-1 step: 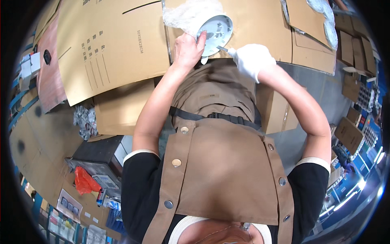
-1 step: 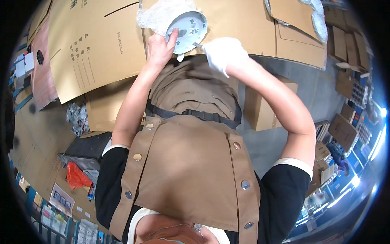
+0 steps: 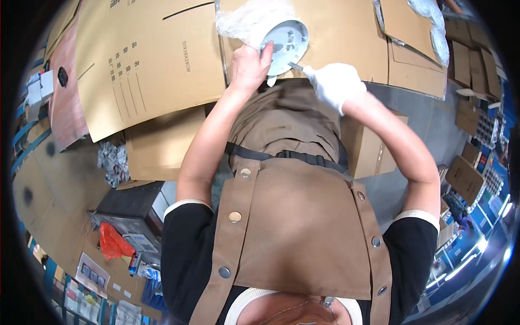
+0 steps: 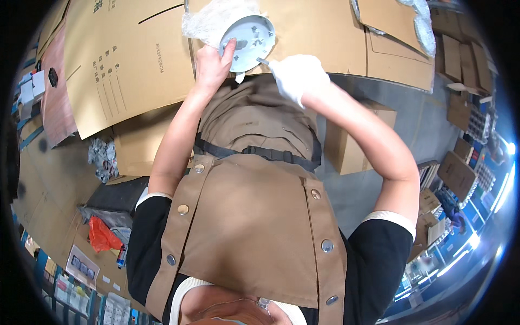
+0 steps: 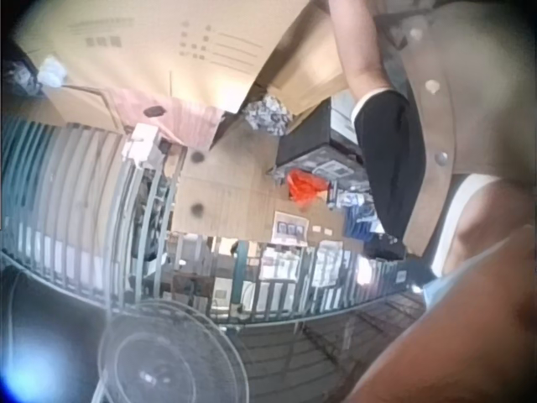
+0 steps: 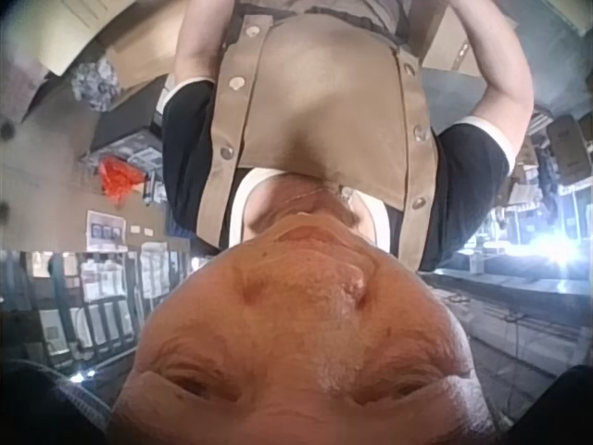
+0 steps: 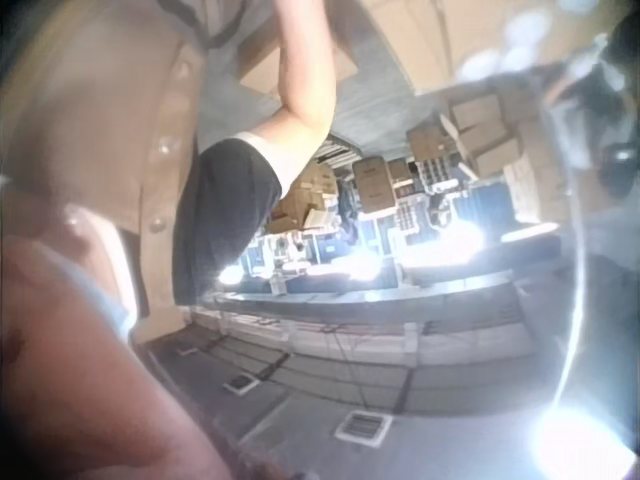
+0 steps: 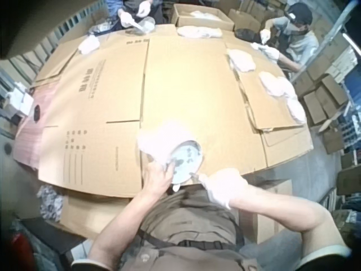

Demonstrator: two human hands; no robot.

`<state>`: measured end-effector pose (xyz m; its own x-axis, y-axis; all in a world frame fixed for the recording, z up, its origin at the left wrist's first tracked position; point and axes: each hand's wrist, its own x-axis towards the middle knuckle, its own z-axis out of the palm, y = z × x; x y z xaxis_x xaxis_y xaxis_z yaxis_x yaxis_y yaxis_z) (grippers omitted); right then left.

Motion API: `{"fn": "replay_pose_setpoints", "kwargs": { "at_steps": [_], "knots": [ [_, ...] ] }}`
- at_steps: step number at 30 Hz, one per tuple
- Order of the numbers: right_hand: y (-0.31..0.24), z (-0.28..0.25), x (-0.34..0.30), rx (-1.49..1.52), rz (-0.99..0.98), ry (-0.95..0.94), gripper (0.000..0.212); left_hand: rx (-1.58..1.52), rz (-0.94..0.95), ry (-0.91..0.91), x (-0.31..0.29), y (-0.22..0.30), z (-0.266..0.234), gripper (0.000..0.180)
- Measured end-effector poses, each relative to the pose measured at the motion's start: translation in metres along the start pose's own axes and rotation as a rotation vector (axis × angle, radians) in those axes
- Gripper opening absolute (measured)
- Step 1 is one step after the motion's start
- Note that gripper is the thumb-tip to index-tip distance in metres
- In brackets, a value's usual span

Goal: The person assembles circular LED light fixtures by securing internal components with a screwdriver.

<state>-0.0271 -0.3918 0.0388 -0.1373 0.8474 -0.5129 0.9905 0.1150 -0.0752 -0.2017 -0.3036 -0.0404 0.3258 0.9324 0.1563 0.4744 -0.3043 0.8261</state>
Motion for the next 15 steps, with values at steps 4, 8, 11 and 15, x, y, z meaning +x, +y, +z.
{"fn": "replay_pose_setpoints", "kwargs": {
  "at_steps": [4,8,11,15],
  "knots": [
    [0.005,0.059,-0.019,0.022,0.010,0.196,0.040,-0.034,-0.209,-0.126,0.010,-0.025,-0.003,0.031],
    [0.002,0.080,-0.003,0.546,0.088,0.676,0.031,-0.267,-0.306,-0.195,0.017,-0.040,-0.004,0.032],
    [-0.003,0.045,0.011,1.331,0.446,0.451,0.030,-0.426,-0.371,-0.321,0.025,-0.042,-0.013,0.041],
    [0.000,0.049,0.031,1.616,0.340,0.588,0.025,-0.816,-0.595,-0.345,0.030,-0.005,-0.016,0.046]
  ]
}}
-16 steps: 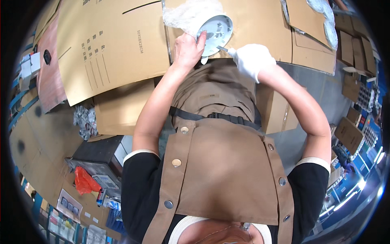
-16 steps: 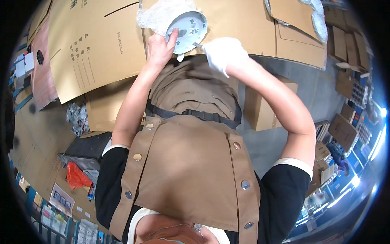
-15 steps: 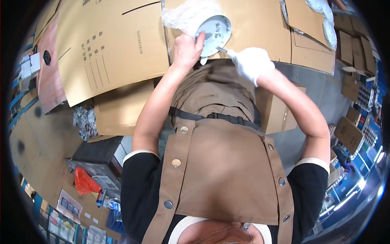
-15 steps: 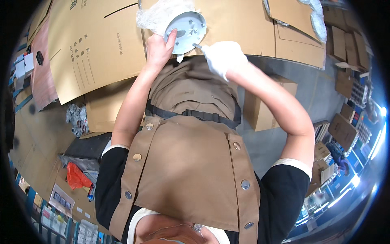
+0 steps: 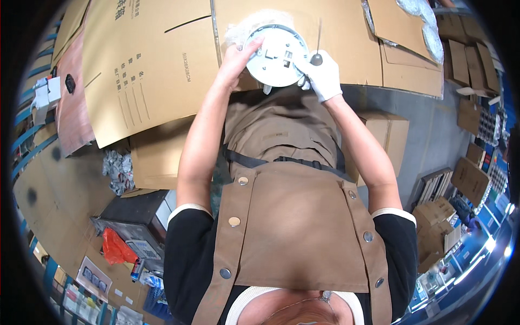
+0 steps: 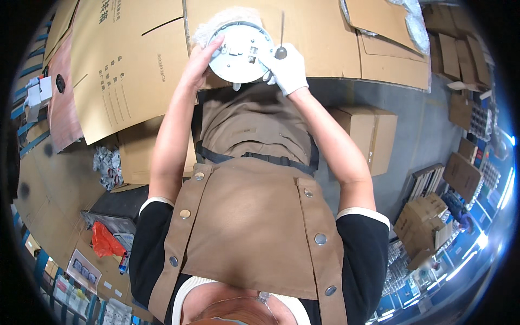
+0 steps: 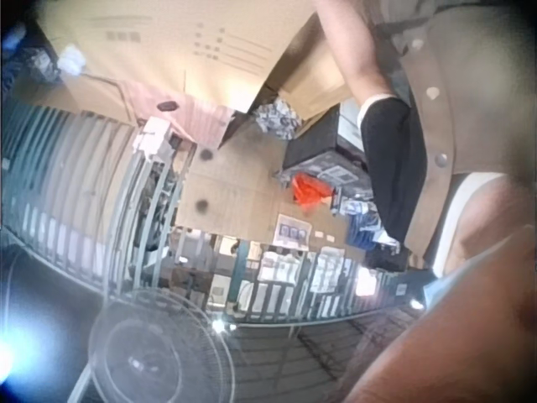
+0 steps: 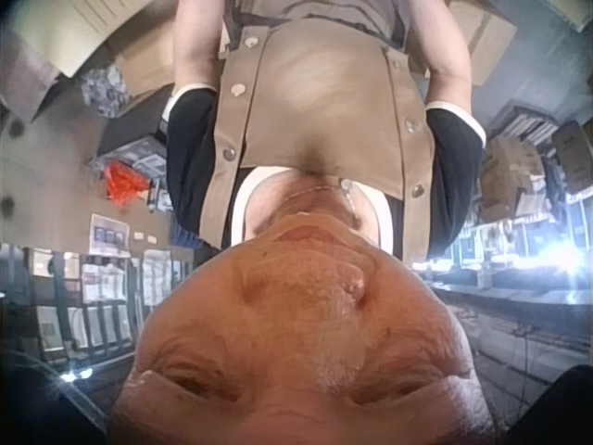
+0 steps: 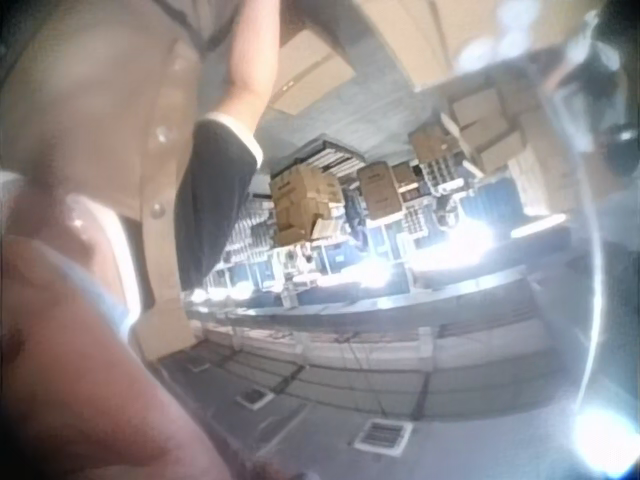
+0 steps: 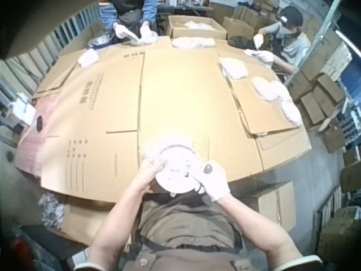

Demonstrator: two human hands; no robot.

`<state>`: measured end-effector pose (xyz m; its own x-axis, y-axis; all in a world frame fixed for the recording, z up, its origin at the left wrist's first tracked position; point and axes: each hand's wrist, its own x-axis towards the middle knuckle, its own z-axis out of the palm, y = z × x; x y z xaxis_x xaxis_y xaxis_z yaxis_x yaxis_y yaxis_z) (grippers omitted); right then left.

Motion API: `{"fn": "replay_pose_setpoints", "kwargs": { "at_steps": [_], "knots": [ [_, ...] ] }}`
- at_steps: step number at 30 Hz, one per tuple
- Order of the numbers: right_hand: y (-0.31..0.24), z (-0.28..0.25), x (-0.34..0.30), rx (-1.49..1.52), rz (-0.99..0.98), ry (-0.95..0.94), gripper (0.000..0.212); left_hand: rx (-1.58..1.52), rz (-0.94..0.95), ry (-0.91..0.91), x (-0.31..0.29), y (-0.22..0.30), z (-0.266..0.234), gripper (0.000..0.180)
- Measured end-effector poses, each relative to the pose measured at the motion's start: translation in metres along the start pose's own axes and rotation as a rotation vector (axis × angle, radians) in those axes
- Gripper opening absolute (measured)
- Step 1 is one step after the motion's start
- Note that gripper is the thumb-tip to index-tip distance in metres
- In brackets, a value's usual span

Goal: The person assembles circular LED light fixtures by securing internal components with a screwdriver.

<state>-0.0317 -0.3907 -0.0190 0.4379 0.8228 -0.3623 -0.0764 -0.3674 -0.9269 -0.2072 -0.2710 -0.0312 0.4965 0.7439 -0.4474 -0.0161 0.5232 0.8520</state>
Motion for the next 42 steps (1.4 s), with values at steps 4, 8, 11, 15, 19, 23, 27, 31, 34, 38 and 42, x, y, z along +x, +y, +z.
{"fn": "replay_pose_setpoints", "kwargs": {
  "at_steps": [4,8,11,15,19,23,27,31,34,38,42],
  "knots": [
    [0.004,0.022,-0.007,0.224,0.026,0.165,0.021,0.151,0.094,0.152,-0.025,-0.016,0.018,0.037],
    [-0.004,0.011,-0.020,0.113,0.154,-0.091,0.023,0.016,0.041,0.242,-0.008,-0.039,0.008,0.032],
    [-0.013,-0.017,-0.026,-0.786,-0.250,-0.019,0.032,0.155,0.238,0.220,0.002,-0.044,-0.009,0.031],
    [-0.025,-0.048,-0.024,-1.243,-0.467,-0.118,0.028,0.679,0.204,0.282,0.000,-0.031,-0.010,0.027],
    [-0.049,-0.038,-0.023,-1.433,-0.388,-0.221,0.031,0.788,0.231,0.297,-0.005,-0.027,-0.005,0.031],
    [-0.062,-0.031,-0.012,-1.551,-0.287,-0.384,0.029,0.915,0.265,0.313,-0.012,-0.021,0.003,0.030],
    [-0.087,-0.019,-0.008,-1.568,-0.293,-0.481,0.023,0.964,0.376,0.305,-0.019,-0.015,0.011,0.031],
    [-0.108,-0.007,0.001,-1.650,-0.285,-0.565,0.023,0.953,0.416,0.270,-0.021,-0.008,0.017,0.027],
    [-0.118,0.000,0.007,-1.657,-0.185,-0.596,0.023,0.952,0.416,0.264,-0.020,-0.008,0.017,0.024],
    [-0.111,-0.002,0.013,-1.700,-0.169,-0.612,0.022,1.013,0.374,0.252,-0.022,-0.003,0.022,0.022],
    [-0.115,-0.004,0.012,-1.651,-0.164,-0.627,0.022,0.948,0.425,0.244,-0.018,-0.003,0.018,0.022]
  ]
}}
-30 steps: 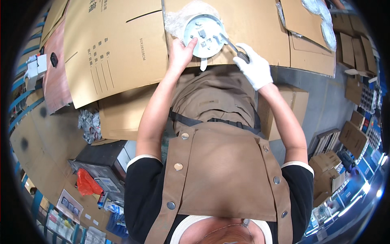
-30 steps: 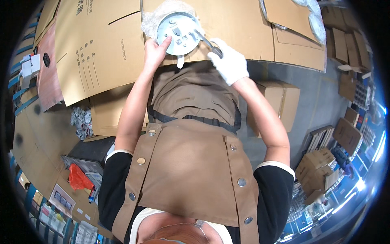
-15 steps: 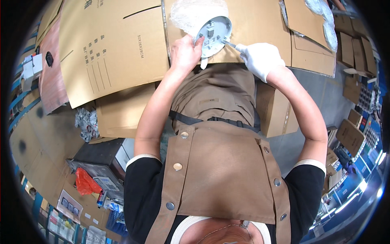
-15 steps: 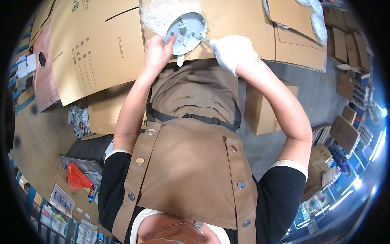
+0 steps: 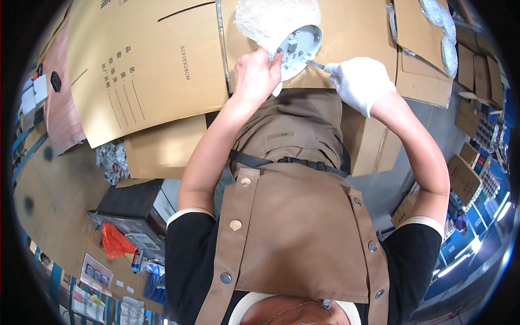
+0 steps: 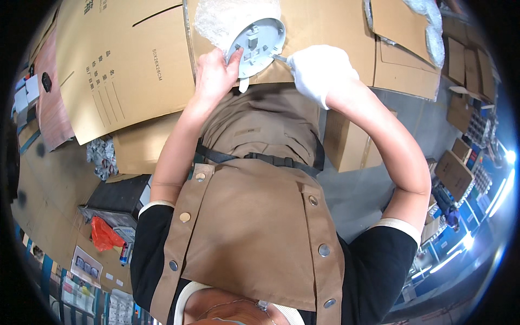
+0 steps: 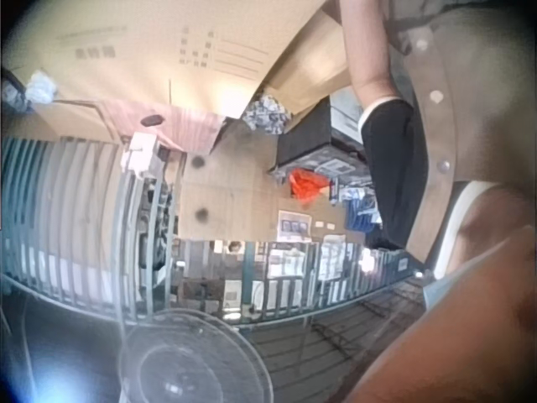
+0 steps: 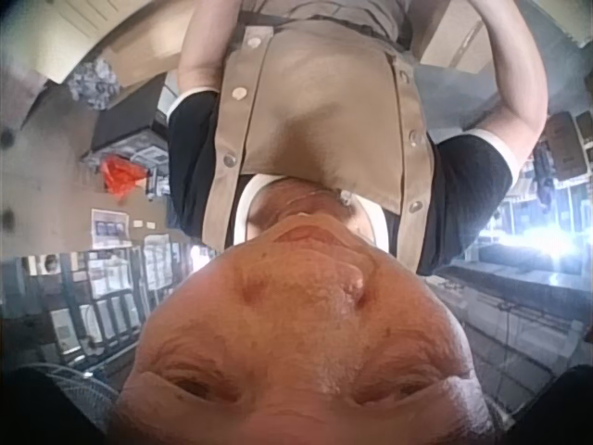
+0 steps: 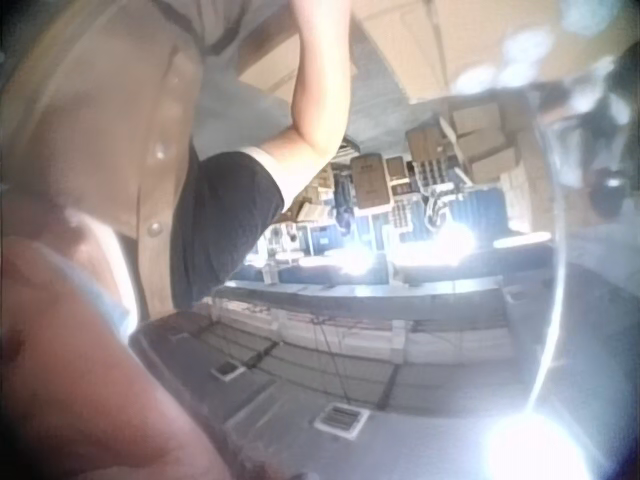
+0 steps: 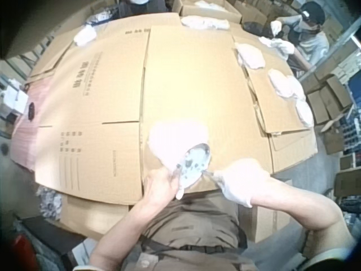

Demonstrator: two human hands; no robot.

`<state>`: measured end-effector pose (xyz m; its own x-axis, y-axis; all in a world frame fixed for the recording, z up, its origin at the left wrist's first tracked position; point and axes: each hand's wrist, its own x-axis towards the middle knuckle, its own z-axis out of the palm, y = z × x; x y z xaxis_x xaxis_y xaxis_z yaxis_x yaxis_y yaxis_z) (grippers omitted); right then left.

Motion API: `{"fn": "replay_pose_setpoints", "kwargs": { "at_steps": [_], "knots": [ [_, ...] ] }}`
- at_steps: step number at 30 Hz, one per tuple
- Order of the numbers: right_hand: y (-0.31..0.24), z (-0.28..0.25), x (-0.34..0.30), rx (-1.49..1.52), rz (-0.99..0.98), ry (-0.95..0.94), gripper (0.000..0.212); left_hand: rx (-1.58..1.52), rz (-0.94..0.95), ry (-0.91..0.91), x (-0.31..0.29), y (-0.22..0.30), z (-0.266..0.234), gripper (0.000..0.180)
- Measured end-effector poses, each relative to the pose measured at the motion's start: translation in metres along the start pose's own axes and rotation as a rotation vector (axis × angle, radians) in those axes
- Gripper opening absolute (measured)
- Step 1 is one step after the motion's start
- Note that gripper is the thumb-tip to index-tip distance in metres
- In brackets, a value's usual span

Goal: The person assembles circular LED light fixtures by securing internal components with a screwdriver.

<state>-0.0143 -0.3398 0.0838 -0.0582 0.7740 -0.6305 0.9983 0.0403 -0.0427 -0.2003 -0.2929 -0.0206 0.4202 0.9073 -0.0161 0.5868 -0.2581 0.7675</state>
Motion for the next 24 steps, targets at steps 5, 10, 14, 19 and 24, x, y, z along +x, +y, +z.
{"fn": "replay_pose_setpoints", "kwargs": {
  "at_steps": [5,10,14,19,24],
  "knots": [
    [0.004,0.006,-0.009,0.042,0.030,0.020,0.022,-0.017,-0.069,-0.042,-0.001,-0.004,0.000,0.023],
    [0.001,0.007,-0.005,0.030,0.040,0.036,0.022,0.012,-0.023,-0.031,-0.001,0.004,-0.003,0.022],
    [-0.006,0.000,0.001,-0.004,0.043,-0.041,0.023,0.031,-0.006,-0.035,-0.003,0.005,-0.003,0.020],
    [-0.004,0.004,0.005,-0.021,0.005,0.020,0.025,-0.011,0.070,0.052,-0.003,0.004,0.000,0.027],
    [-0.008,0.006,0.006,-0.045,0.046,-0.033,0.024,0.011,-0.016,-0.015,-0.001,0.001,0.002,0.025]
  ]
}}
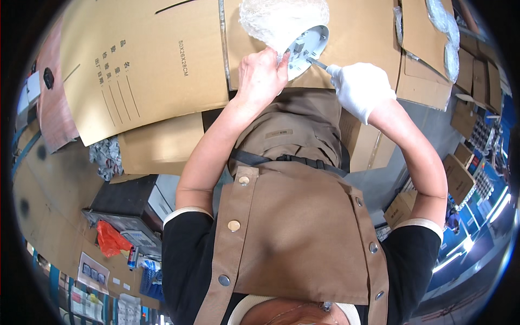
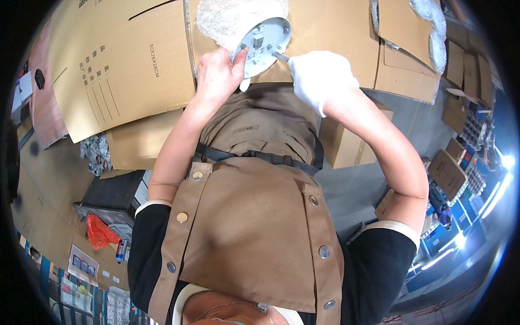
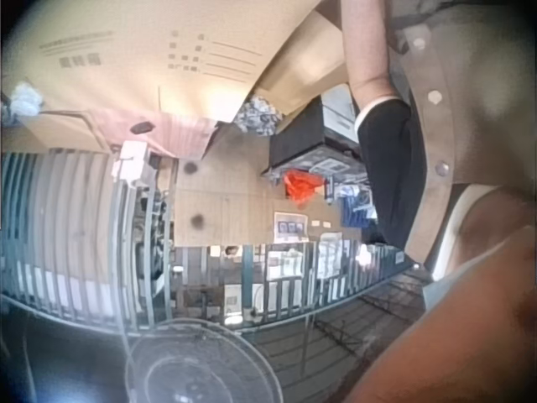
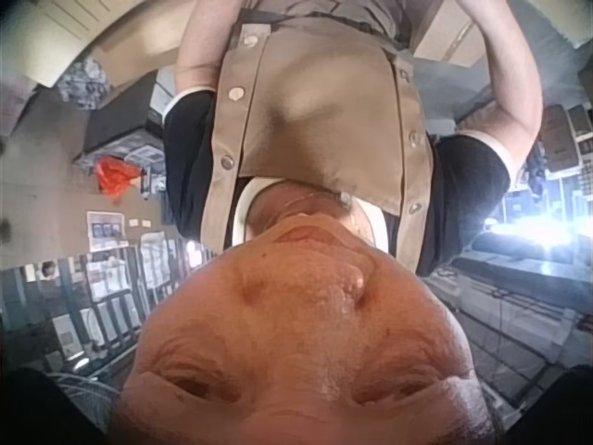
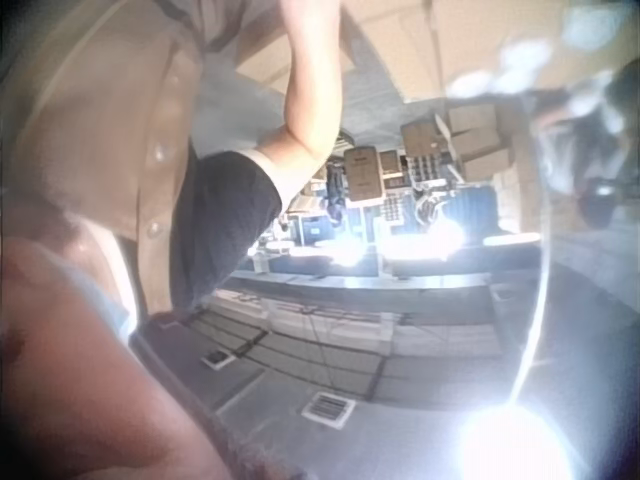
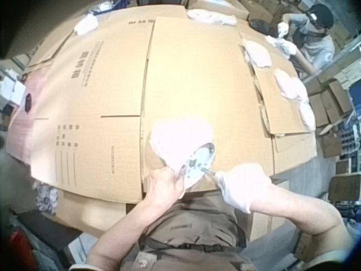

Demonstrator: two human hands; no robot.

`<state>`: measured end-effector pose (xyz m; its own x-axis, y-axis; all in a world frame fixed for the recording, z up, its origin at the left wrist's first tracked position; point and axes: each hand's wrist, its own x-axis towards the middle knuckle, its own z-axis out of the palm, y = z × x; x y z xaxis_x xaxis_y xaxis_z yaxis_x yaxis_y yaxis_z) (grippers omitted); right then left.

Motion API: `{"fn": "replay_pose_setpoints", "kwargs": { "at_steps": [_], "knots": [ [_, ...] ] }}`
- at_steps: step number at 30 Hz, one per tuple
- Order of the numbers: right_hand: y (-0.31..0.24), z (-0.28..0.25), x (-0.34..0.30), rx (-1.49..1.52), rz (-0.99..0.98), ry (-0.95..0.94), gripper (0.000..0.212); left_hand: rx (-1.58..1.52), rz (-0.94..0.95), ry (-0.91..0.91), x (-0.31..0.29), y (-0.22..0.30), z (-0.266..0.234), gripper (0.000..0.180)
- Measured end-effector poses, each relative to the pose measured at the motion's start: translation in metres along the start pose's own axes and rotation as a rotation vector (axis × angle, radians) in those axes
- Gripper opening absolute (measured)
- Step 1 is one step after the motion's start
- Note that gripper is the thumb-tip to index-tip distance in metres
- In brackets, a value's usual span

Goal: The person assembles circular LED light fixtures by securing internal components with a screwdriver.

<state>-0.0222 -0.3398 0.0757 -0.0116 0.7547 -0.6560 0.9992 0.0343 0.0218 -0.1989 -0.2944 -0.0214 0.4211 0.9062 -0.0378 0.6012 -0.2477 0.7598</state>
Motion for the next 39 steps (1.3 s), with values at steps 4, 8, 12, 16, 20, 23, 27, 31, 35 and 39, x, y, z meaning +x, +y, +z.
{"fn": "replay_pose_setpoints", "kwargs": {
  "at_steps": [4,8,12,16,20,23,27,31,35,39],
  "knots": [
    [0.003,0.030,-0.011,0.037,-0.005,0.028,0.026,-0.162,-0.162,-0.054,0.006,-0.018,0.003,0.032],
    [0.012,0.104,-0.019,0.018,-0.040,0.343,0.037,-0.177,-0.184,-0.013,0.008,-0.044,0.014,0.039],
    [0.020,0.117,-0.014,0.069,-0.041,0.482,0.039,-0.189,-0.203,-0.049,0.008,-0.034,0.010,0.040],
    [0.013,0.065,-0.020,0.131,-0.023,0.253,0.027,-0.060,-0.141,-0.008,0.001,-0.022,0.008,0.036],
    [0.003,0.027,-0.019,0.047,-0.057,0.125,0.025,0.073,-0.018,0.021,-0.005,0.004,0.000,0.028],
    [0.001,0.015,-0.009,0.004,-0.015,0.001,0.026,0.074,0.061,0.036,-0.007,0.006,0.006,0.026],
    [0.005,0.018,-0.008,-0.023,-0.033,-0.005,0.027,-0.027,-0.032,0.030,-0.003,0.000,0.004,0.028],
    [0.009,0.085,-0.016,0.049,-0.066,0.216,0.032,-0.135,-0.090,0.003,0.008,-0.025,0.011,0.032],
    [0.010,0.129,-0.009,0.056,-0.015,0.448,0.032,-0.361,-0.128,-0.095,0.018,-0.053,0.013,0.032],
    [0.014,0.140,0.009,0.709,-0.015,1.073,0.027,-0.692,-0.352,-0.216,0.022,-0.031,0.000,0.032]
  ]
}}
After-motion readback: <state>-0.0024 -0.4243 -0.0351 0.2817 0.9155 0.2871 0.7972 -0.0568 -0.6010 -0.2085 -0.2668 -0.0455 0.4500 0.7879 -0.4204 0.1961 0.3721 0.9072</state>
